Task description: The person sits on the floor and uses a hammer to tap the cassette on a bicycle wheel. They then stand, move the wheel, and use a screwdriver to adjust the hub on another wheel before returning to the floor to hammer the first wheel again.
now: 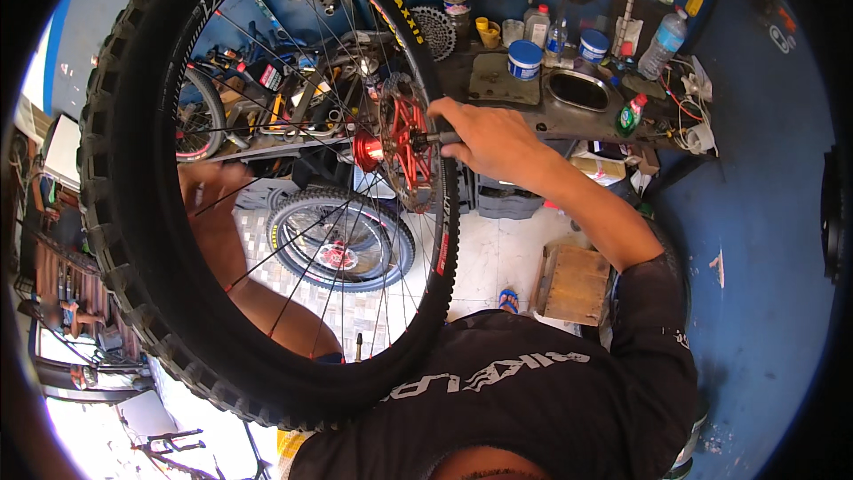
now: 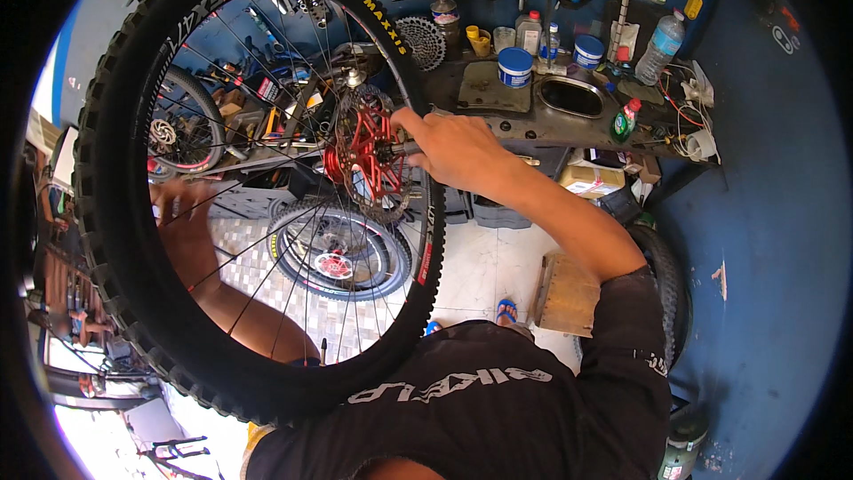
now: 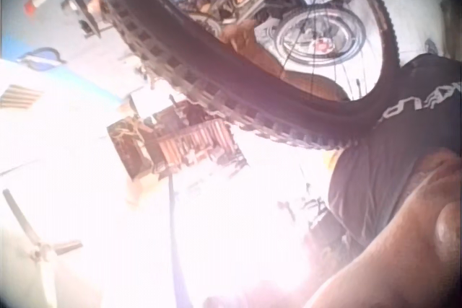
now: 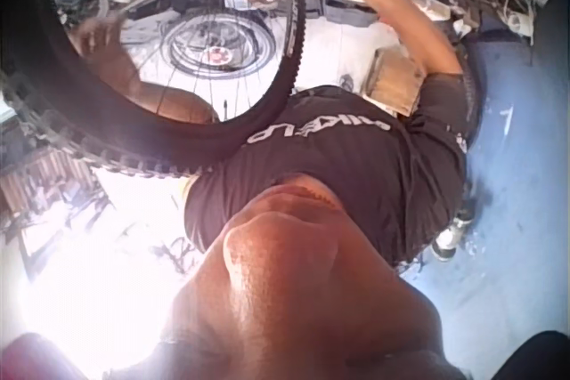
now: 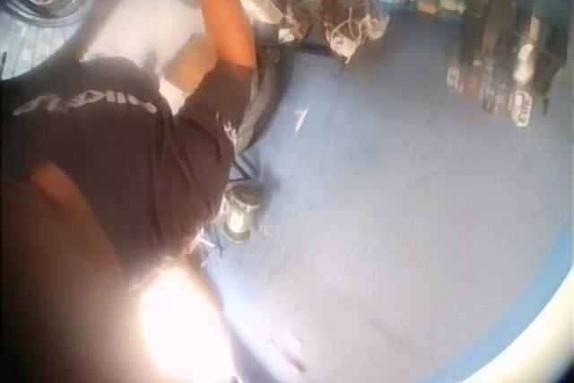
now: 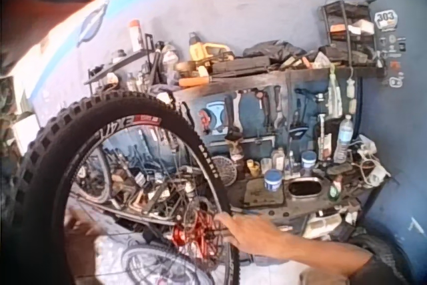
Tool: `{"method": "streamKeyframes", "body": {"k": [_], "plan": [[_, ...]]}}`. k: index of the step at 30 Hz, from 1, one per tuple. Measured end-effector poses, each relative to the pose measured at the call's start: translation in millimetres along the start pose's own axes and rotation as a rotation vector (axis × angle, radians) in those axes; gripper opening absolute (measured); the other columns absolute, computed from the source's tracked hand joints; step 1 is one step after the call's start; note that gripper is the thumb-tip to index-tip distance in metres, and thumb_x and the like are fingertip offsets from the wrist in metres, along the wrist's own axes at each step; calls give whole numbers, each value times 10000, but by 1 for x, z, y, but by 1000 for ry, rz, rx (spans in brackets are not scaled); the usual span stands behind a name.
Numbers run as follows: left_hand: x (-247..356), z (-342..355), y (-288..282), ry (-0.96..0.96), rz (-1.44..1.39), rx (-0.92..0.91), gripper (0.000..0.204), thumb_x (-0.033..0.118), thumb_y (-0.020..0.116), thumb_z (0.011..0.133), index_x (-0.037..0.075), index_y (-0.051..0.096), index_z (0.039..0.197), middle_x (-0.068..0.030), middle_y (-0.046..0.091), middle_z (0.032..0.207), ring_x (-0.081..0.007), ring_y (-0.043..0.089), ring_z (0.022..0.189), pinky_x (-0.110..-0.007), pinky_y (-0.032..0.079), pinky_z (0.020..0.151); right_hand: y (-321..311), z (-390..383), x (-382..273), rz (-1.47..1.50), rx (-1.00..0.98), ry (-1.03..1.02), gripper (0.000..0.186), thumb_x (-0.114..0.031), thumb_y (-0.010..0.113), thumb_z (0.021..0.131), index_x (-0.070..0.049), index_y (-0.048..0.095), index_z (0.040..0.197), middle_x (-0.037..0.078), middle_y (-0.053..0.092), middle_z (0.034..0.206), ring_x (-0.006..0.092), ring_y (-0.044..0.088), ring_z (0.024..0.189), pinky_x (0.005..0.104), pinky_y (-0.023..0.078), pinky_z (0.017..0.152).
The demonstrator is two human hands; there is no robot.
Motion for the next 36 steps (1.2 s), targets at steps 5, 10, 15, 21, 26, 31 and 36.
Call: {"method": "streamKeyframes", "body": {"k": [5, 10, 15, 21, 26, 31, 36], "plan": [[-88, 5, 0, -114, -55, 56, 894, 785, 411, 976, -33, 581, 1295, -206, 631, 1234, -334, 586, 1208, -599, 432, 1101, 1, 3, 8, -95, -48, 17, 410, -344, 667, 997, -35, 518, 1222, 206, 683, 1004, 434, 688, 984, 557, 535, 812], [-101, 9, 3, -71, -148, 162, 918, 799, 392, 969, -31, 560, 1322, -228, 628, 1247, -369, 604, 1192, -573, 489, 1050, 1, 3, 2, -77, -22, 3, 405, -389, 622, 1020, -32, 536, 1190, 206, 684, 986, 422, 691, 968, 555, 535, 802], [-114, 7, 8, -99, -155, 114, 961, 830, 358, 953, -16, 534, 1374, -286, 631, 1276, -445, 597, 1237, -572, 412, 1145, 3, 1, 11, -186, -120, -30, 393, -388, 638, 1009, -59, 526, 1192, 201, 686, 953, 423, 699, 923, 558, 541, 750], [-116, 13, 20, -191, -73, 152, 884, 855, 321, 944, 38, 569, 1176, -286, 663, 1200, -513, 572, 1269, -573, 378, 1162, -4, -3, 3, -134, 32, -77, 437, -429, 644, 997, -44, 535, 1174, 191, 681, 928, 423, 699, 904, 536, 551, 731], [-124, 24, 17, -209, -138, 10, 857, 871, 198, 948, 76, 510, 1021, -170, 621, 857, -430, 655, 1019, -552, 448, 1015, 1, 2, 6, -153, -2, -97, 435, -426, 660, 986, -31, 550, 1131, 183, 673, 938, 414, 689, 926, 521, 556, 754], [-127, 25, 25, -226, -71, 80, 754, 798, 215, 1006, 95, 486, 969, -80, 474, 735, -298, 555, 762, -517, 456, 922, -3, -1, 5, -132, -7, -56, 385, -370, 708, 957, -45, 561, 1102, 169, 664, 964, 402, 682, 953, 516, 551, 756], [-123, 23, 26, -233, -48, 66, 622, 707, 303, 1036, 115, 463, 931, -65, 435, 760, -274, 495, 788, -505, 436, 938, -7, 0, 1, -61, 58, -90, 349, -333, 703, 965, -61, 554, 1125, 153, 651, 940, 392, 678, 944, 517, 543, 747]]}}
Point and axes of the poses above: each hand's wrist, its own z-axis towards the middle knuckle, its own y-axis out of the palm, x = y × z, the point moved 7 cm from there along z, towards the middle knuckle
